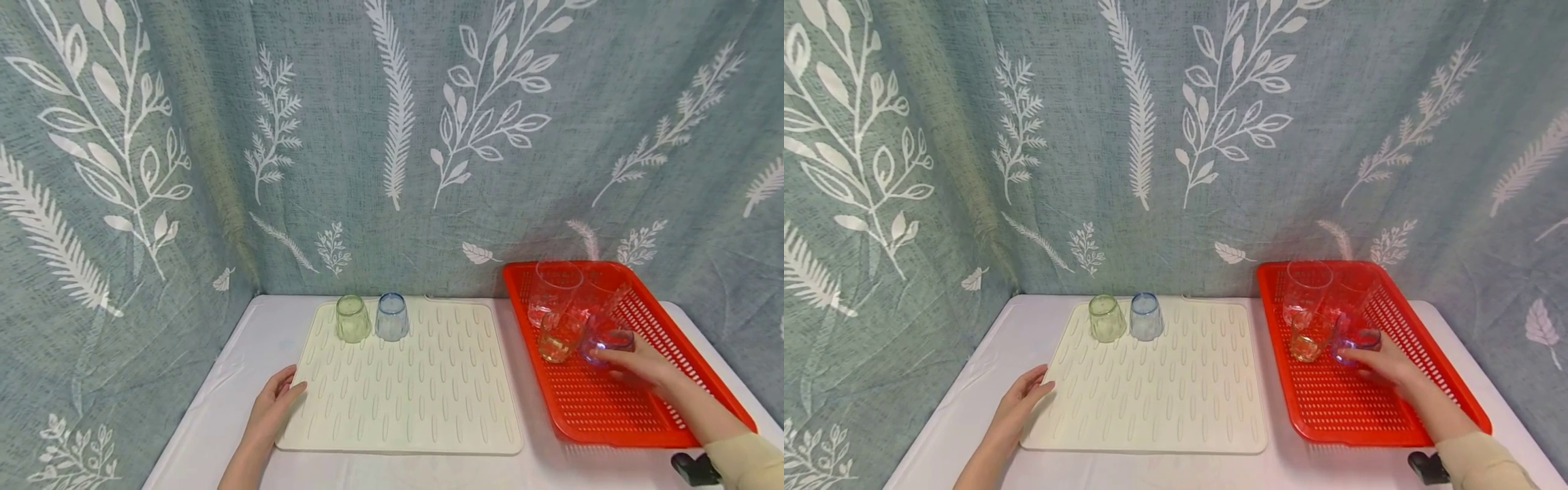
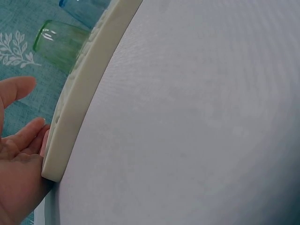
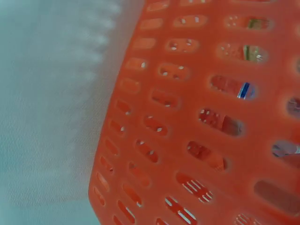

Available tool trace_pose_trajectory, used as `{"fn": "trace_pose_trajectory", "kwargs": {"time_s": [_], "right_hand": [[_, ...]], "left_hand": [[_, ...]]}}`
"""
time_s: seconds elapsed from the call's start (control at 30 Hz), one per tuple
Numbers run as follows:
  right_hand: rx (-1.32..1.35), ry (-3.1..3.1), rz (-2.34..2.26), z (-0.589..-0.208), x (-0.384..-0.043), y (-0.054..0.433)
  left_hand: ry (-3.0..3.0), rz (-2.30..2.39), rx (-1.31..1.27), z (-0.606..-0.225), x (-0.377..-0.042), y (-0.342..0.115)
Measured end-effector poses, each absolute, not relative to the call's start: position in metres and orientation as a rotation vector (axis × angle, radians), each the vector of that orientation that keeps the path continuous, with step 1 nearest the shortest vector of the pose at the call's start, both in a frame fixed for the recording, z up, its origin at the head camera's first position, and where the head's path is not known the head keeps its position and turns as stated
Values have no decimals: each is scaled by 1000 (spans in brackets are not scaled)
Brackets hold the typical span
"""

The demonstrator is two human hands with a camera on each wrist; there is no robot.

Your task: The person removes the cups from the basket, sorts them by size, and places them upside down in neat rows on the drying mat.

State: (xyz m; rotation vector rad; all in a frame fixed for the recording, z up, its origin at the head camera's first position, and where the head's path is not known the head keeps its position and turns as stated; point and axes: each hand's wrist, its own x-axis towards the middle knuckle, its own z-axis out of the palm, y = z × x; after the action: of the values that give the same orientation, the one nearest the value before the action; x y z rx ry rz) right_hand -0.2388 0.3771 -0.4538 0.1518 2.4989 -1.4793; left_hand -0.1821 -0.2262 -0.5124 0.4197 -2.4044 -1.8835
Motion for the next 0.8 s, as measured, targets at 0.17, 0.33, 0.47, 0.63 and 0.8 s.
{"fn": "trace_pose_trajectory", "kwargs": {"time_s": [0.17,0.33,0.47,0.63,0.8], "right_hand": [[168,2492,-1539,-448,-237,378],[192,2479,-1604,-445,-235,381],[215,2463,-1678,-440,-232,383],[257,2440,-1808,-432,-226,378],[272,2345,-2050,-422,-217,362]], "left_hand": [[-2420,-1862,430,-512,-183,-225],[-2419,-1860,429,-513,-183,-225],[-2423,-1860,422,-513,-183,-224],[-2427,-1850,423,-512,-183,-224],[-2435,-1831,432,-512,-182,-225]]}}
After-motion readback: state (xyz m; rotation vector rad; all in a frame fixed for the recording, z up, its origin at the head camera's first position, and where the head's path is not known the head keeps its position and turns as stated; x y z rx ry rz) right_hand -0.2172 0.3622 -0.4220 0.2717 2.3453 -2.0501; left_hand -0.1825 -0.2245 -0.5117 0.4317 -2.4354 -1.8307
